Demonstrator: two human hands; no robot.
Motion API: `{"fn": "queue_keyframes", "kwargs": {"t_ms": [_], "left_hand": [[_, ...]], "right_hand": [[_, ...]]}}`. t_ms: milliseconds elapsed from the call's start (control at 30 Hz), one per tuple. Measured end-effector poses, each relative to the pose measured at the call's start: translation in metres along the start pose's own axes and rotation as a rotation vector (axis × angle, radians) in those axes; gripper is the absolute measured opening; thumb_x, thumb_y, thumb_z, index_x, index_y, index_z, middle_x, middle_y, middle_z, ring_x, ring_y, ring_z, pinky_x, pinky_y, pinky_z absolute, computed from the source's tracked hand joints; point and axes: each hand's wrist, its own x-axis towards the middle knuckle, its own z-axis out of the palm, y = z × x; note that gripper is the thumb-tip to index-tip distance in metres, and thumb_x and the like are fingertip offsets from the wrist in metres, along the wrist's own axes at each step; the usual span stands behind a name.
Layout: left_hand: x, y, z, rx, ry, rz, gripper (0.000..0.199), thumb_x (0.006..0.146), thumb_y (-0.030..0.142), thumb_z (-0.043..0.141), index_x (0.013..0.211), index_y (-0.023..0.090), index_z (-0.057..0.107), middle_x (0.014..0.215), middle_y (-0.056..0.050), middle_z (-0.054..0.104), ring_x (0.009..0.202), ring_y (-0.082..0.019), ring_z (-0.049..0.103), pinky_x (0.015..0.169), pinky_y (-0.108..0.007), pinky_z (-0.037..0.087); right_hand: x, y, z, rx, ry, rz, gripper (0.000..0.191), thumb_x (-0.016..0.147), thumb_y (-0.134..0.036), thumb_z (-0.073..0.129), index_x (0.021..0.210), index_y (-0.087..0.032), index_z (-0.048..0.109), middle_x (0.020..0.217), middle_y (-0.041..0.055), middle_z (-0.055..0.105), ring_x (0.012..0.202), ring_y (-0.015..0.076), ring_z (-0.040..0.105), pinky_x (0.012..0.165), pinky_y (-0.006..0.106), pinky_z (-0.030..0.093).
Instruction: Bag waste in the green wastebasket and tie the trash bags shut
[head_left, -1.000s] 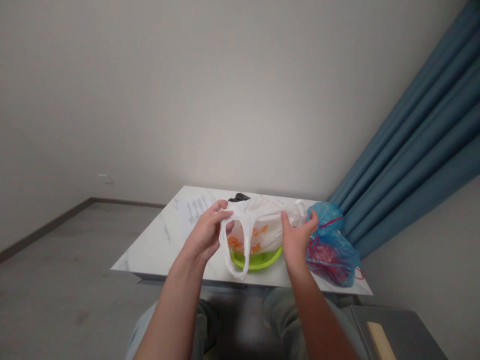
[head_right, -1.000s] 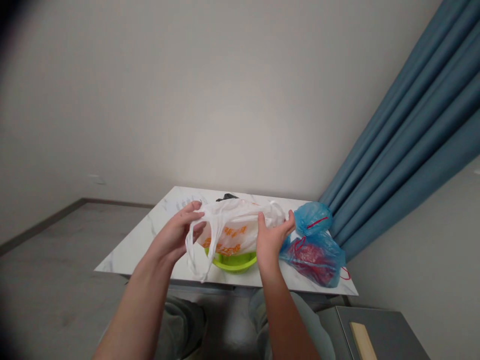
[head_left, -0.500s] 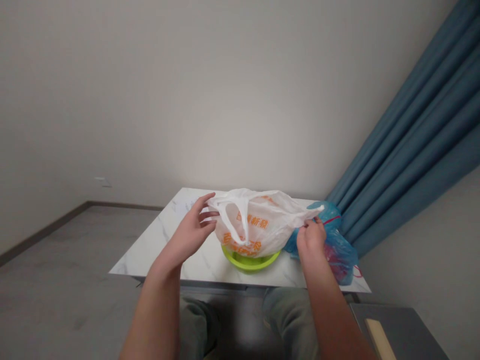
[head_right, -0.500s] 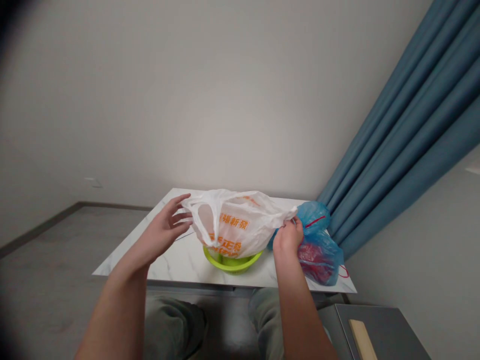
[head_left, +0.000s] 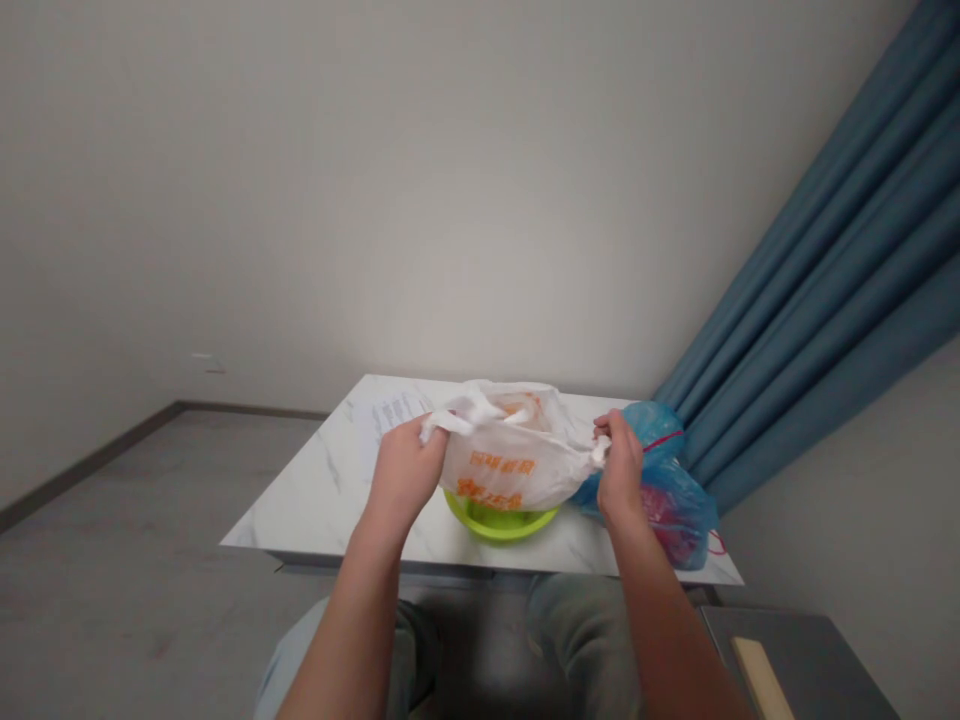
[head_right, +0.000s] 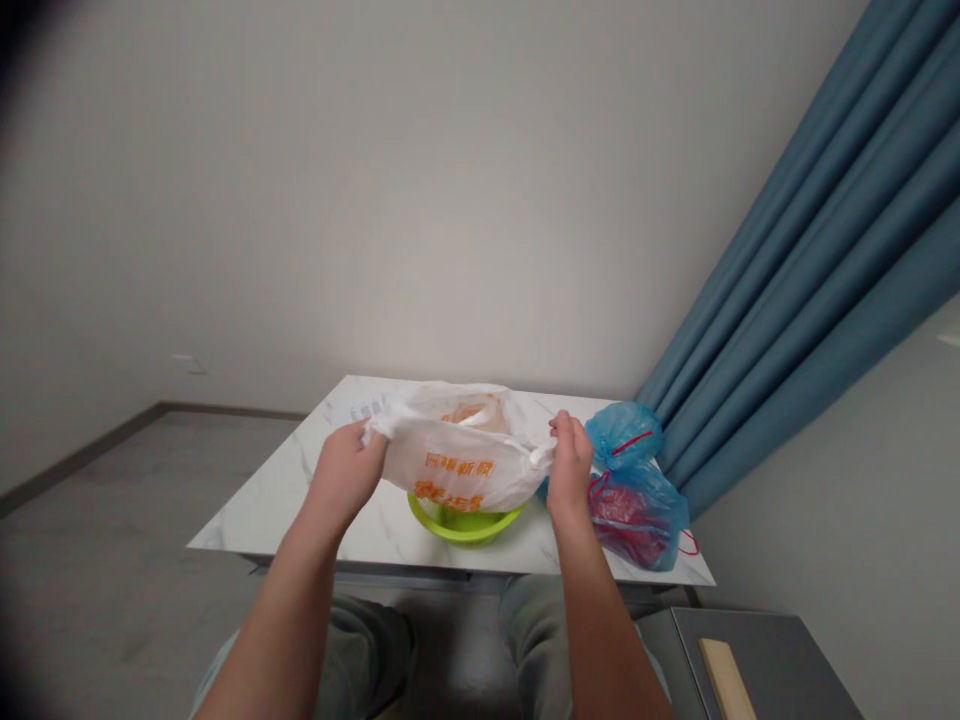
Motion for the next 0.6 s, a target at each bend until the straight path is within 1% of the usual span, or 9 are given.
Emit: {"fn": "queue_keyframes", "kwargs": {"t_ms": [100, 200, 267, 367, 433, 533, 600], "left_hand": [[0.003, -0.008, 0.000, -0.007, -0.033, -0.059, 0.038, 0.088, 0.040, 0.039, 0.063, 0.019, 0.060, 0.071, -0.012, 0.069, 0.072, -0.026, 0.062, 0.065, -0.032, 0.043], [0.007, -0.016, 0.002, -0.005, -0.036, -0.038, 0.036, 0.087, 0.037, 0.038, 0.065, 0.020, 0.061, 0.070, -0.011, 0.068, 0.076, -0.026, 0.062, 0.068, -0.033, 0.045], [0.009, -0.021, 0.003, -0.005, -0.045, -0.013, 0.031, 0.085, 0.036, 0.041, 0.069, 0.022, 0.063, 0.070, -0.009, 0.068, 0.077, -0.026, 0.063, 0.070, -0.032, 0.045], [0.011, -0.025, 0.002, -0.004, -0.074, 0.026, 0.024, 0.081, 0.034, 0.044, 0.073, 0.022, 0.063, 0.074, -0.006, 0.069, 0.076, -0.023, 0.064, 0.070, -0.030, 0.045], [0.011, -0.025, 0.001, -0.025, -0.079, 0.049, 0.021, 0.078, 0.032, 0.047, 0.079, 0.021, 0.064, 0.079, -0.005, 0.070, 0.076, -0.022, 0.064, 0.068, -0.029, 0.045], [0.008, -0.020, 0.001, -0.106, -0.100, 0.098, 0.022, 0.073, 0.027, 0.048, 0.088, 0.019, 0.063, 0.084, -0.004, 0.071, 0.078, -0.021, 0.064, 0.068, -0.027, 0.045], [0.006, -0.018, 0.003, -0.147, -0.157, 0.120, 0.024, 0.074, 0.024, 0.047, 0.092, 0.020, 0.062, 0.088, -0.004, 0.071, 0.080, -0.021, 0.064, 0.069, -0.027, 0.046]], "right_hand": [[-0.002, 0.003, -0.006, -0.254, -0.184, 0.014, 0.049, 0.076, -0.066, 0.057, 0.084, -0.018, 0.062, 0.075, 0.0006, 0.056, 0.071, 0.0172, 0.051, 0.069, 0.029, 0.041], [-0.009, 0.016, -0.013, -0.614, -0.297, -0.033, 0.048, 0.066, -0.059, 0.071, 0.092, -0.019, 0.065, 0.085, 0.0039, 0.058, 0.081, 0.0215, 0.055, 0.077, 0.032, 0.043], [-0.017, 0.025, -0.018, -0.764, -0.373, -0.055, 0.053, 0.064, -0.060, 0.074, 0.096, -0.018, 0.067, 0.090, 0.0073, 0.060, 0.088, 0.0248, 0.058, 0.081, 0.034, 0.043], [-0.028, 0.034, -0.019, -0.844, -0.458, -0.109, 0.060, 0.067, -0.069, 0.069, 0.099, -0.018, 0.069, 0.092, 0.0101, 0.062, 0.091, 0.0270, 0.060, 0.081, 0.035, 0.044], [-0.033, 0.034, -0.017, -0.868, -0.491, -0.162, 0.057, 0.073, -0.068, 0.066, 0.101, -0.018, 0.070, 0.093, 0.0107, 0.064, 0.090, 0.0268, 0.060, 0.080, 0.034, 0.043], [-0.034, 0.025, -0.010, -0.934, -0.508, -0.181, 0.037, 0.087, -0.052, 0.057, 0.095, -0.018, 0.072, 0.092, 0.0120, 0.067, 0.087, 0.0253, 0.061, 0.078, 0.034, 0.041], [-0.030, 0.016, -0.007, -0.962, -0.465, -0.161, 0.032, 0.093, -0.038, 0.048, 0.088, -0.017, 0.072, 0.091, 0.0128, 0.068, 0.085, 0.0242, 0.061, 0.078, 0.033, 0.040]]}}
